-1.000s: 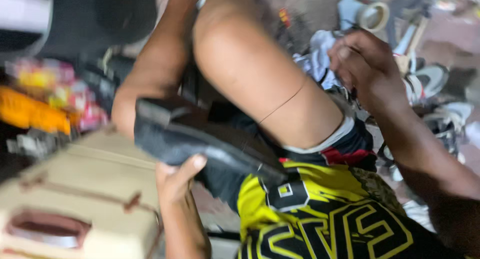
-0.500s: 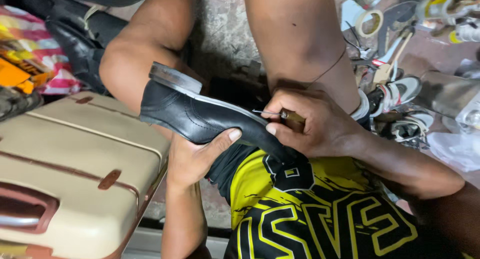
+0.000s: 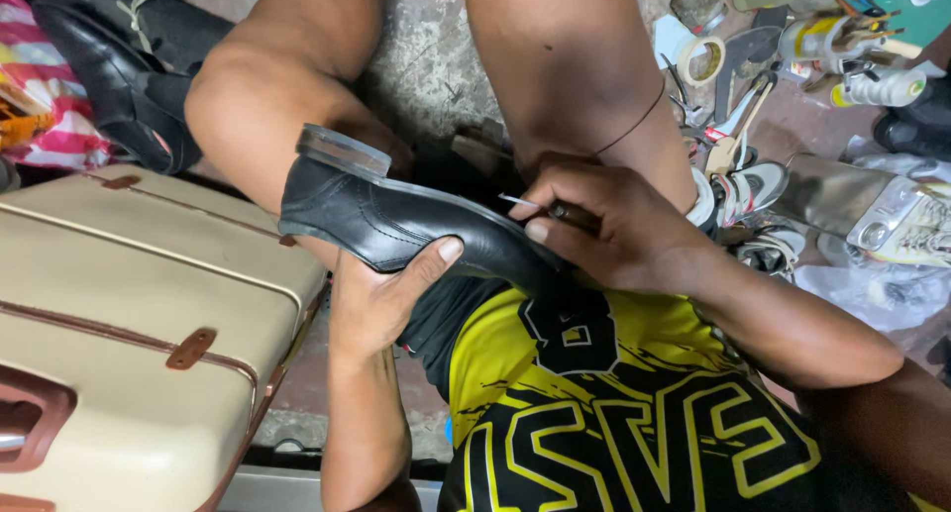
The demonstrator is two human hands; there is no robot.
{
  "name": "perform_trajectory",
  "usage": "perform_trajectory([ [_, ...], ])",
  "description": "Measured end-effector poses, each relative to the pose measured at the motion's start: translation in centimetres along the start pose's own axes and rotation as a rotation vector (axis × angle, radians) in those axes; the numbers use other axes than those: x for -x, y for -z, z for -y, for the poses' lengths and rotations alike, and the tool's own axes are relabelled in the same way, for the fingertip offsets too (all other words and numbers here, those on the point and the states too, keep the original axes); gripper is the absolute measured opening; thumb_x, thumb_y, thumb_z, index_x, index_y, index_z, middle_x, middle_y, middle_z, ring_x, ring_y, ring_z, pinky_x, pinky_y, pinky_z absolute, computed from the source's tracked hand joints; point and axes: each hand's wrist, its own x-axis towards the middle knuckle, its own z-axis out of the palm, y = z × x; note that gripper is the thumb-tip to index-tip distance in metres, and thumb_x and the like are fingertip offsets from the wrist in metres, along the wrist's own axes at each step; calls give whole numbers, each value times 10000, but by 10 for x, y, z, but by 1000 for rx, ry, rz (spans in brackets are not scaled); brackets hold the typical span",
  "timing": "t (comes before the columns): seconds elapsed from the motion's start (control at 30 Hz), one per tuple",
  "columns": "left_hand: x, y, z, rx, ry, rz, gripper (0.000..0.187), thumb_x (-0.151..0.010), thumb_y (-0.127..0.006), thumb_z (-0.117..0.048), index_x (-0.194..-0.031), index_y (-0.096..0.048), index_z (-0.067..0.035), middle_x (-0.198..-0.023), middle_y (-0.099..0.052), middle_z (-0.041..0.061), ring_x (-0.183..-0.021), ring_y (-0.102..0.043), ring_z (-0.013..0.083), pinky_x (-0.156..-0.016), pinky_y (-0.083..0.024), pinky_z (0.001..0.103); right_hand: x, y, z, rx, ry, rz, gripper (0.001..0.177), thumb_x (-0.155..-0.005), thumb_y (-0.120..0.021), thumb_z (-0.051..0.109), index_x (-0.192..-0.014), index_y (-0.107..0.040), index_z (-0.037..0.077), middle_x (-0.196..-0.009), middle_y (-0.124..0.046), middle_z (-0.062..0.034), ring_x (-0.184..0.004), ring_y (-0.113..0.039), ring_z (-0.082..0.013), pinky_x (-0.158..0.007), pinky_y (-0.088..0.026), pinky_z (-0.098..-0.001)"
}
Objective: The person stitches the sole of a black shoe using a needle and thread while holding it on their lap. They then apply a liquid substance to the stitched area using a small brush.
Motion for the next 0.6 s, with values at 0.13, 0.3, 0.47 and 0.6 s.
perform_trajectory([
  [0.13, 5, 18, 6, 103, 6, -69, 271, -898, -787, -9, -1148, -684, 8, -1082, -720, 64, -1008, -682, 164, -950, -538, 308, 3, 14, 0, -104, 233, -130, 198, -991, -589, 18, -1177, -654, 18, -1086, -676, -83, -886, -626, -126, -757, -493, -248],
  [0.3, 6, 37, 6, 254, -26, -195, 416, -863, -806, -7, -1239, -629, 13, -1150, -698, 88, -1074, -675, 200, -1008, -534, 344, 12, 40, -4, -445, 198, -323, 203, -1110, -531, 120, -1190, -610, -50, -1025, -644, -81, -644, -499, -64, -612, -422, -190],
  [0.47, 4, 47, 9, 509, -43, -272, 478, -828, -789, 16, -1271, -612, 21, -1152, -699, 126, -1076, -687, 258, -1012, -548, 403, 18, 52, -9, -532, 250, -396, 261, -1170, -555, 182, -1199, -609, -71, -890, -611, -68, -631, -485, -75, -583, -394, -192],
  [0.6, 0, 49, 19, 625, -113, -256, 500, -829, -780, 34, -1295, -599, 48, -1181, -696, 162, -1108, -680, 301, -1042, -544, 439, 25, 46, -4, -501, 264, -389, 242, -1144, -571, 171, -1179, -611, -65, -894, -597, -55, -638, -487, -73, -592, -405, -197],
])
